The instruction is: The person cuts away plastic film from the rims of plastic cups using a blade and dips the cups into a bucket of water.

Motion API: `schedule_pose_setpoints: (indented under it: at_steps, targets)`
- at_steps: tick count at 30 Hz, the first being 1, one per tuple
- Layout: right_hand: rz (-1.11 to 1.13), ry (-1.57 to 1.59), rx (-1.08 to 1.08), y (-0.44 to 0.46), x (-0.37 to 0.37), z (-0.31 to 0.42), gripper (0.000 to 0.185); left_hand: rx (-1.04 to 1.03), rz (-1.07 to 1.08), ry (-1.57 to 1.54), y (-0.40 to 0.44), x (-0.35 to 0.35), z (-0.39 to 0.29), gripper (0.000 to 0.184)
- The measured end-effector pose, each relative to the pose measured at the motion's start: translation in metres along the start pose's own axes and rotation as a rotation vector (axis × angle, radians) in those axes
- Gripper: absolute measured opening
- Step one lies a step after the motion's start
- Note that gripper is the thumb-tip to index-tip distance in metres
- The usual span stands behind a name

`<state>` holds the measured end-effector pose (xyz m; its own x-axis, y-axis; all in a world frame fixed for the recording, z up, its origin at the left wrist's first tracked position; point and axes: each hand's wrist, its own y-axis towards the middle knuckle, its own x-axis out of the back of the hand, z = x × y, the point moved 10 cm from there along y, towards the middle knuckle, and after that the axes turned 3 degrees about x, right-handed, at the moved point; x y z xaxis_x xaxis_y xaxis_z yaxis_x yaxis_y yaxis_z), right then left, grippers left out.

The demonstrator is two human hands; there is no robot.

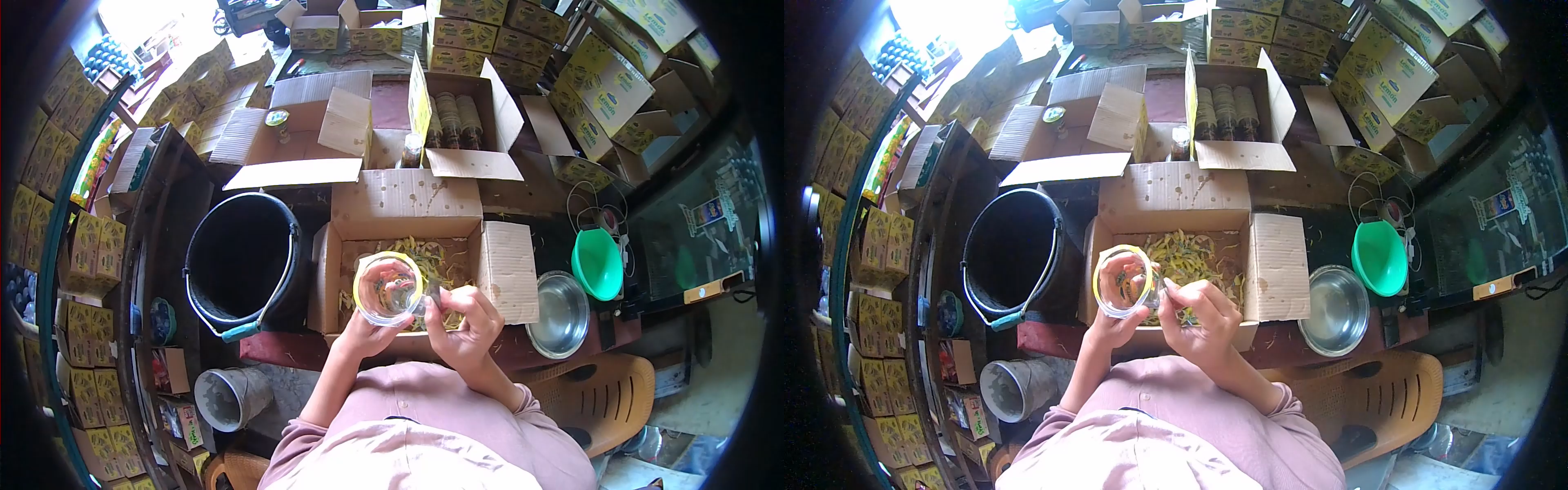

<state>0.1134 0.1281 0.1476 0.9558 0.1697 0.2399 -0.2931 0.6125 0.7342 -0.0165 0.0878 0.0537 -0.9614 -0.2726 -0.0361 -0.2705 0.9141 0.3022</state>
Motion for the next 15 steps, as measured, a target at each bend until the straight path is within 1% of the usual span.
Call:
schedule_pose_setpoints:
  at_steps: [2,5,8,11,14,15]
  targets:
    - [0.001,0.001,0.016,-0.001,-0.001,0.0,0.015,-0.008,-0.021,-0.001,-0.001,0.001,0.001,0.069]
    - [0.009,-0.009,0.022,-0.001,-0.004,-0.001,0.016,-0.136,-0.01,0.121,0.003,-0.002,-0.024,0.068]
    - [0.012,-0.013,0.028,0.0,-0.004,0.0,0.017,-0.124,-0.015,0.074,0.002,-0.001,-0.02,0.068]
    - [0.004,-0.029,0.048,0.001,-0.003,0.002,0.017,-0.166,-0.004,0.244,0.001,-0.003,-0.028,0.068]
    - [-0.002,-0.043,0.073,0.007,-0.001,0.001,0.015,-0.08,0.059,0.249,-0.003,-0.008,-0.014,0.068]
    - [-0.001,-0.02,0.065,0.008,-0.001,0.0,0.016,-0.089,0.047,0.221,-0.002,-0.007,-0.017,0.067]
